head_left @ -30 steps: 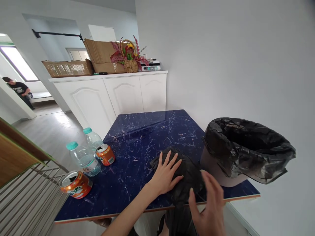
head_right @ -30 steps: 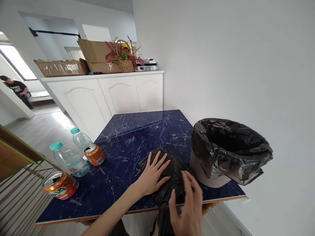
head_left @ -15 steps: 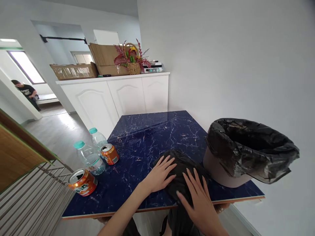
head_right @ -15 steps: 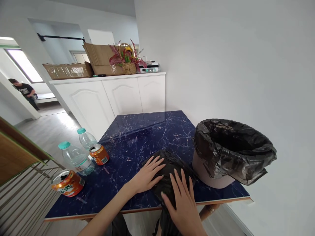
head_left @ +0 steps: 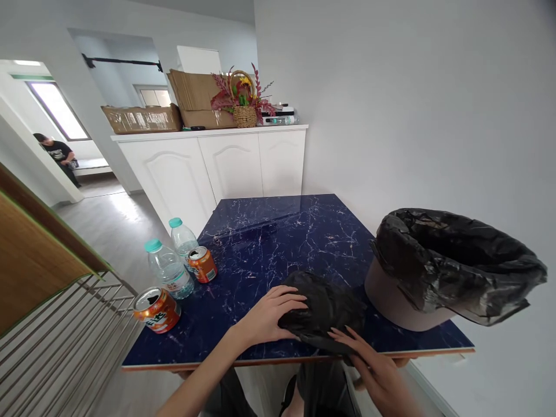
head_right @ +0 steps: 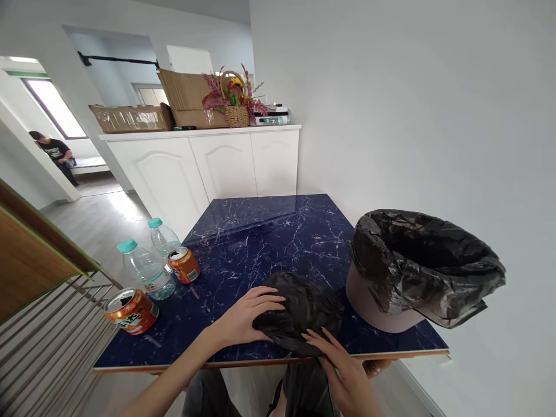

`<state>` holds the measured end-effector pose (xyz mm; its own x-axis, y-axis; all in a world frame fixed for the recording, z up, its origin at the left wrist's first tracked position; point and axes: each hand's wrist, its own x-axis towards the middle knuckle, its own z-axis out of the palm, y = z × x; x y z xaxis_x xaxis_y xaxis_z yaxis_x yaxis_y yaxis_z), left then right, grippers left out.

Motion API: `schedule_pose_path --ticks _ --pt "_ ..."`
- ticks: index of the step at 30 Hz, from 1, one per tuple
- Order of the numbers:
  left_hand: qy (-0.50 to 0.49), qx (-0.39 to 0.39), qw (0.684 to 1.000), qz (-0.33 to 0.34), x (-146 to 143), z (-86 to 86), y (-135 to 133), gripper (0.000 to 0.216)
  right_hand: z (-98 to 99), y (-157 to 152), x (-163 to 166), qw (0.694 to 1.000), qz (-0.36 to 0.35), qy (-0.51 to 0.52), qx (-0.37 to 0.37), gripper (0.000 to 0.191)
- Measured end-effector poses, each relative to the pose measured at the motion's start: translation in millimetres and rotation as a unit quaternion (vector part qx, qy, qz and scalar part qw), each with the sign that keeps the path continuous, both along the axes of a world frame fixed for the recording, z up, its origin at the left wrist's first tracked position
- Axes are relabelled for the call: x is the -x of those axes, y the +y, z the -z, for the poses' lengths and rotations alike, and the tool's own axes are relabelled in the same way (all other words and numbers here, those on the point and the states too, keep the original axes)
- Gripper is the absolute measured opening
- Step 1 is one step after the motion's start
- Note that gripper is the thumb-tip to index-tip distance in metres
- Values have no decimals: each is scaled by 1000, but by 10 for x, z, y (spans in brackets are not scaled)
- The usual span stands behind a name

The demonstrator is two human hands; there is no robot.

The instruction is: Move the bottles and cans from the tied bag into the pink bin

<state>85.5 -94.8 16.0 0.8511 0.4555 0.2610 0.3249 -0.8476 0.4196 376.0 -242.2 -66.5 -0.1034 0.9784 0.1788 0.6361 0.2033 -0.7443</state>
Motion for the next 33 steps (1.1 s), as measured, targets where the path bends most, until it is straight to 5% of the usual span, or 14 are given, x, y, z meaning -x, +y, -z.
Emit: schedule_pose_path --ticks 4,9,12,16,22,25,30,33 --pt "-46 56 996 -48 127 -53 -32 25 -298 61 -47 991 87 95 21 49" --pt "-58 157 971 -173 108 -176 -177 31 -460 24 225 961 233 62 -136 48" --pt "-55 162 956 -239 14 -199 -212 29 -549 1 523 965 154 -23 -212 52" --pt "-54 127 947 -291 -120 -95 -117 25 -530 205 803 966 41 -157 -202 64" --pt "20 9 946 -325 -252 55 114 36 -155 588 815 957 72 -255 -118 64" --pt "23 -45 954 -295 -328 -8 80 47 -26 622 777 953 74 -277 -93 63" --pt "59 -113 990 -53 -426 -29 -124 54 54 604 758 948 64 -302 -83 62" --pt "89 -84 991 -50 -358 109 -144 69 49 604 756 950 65 -299 -63 62"
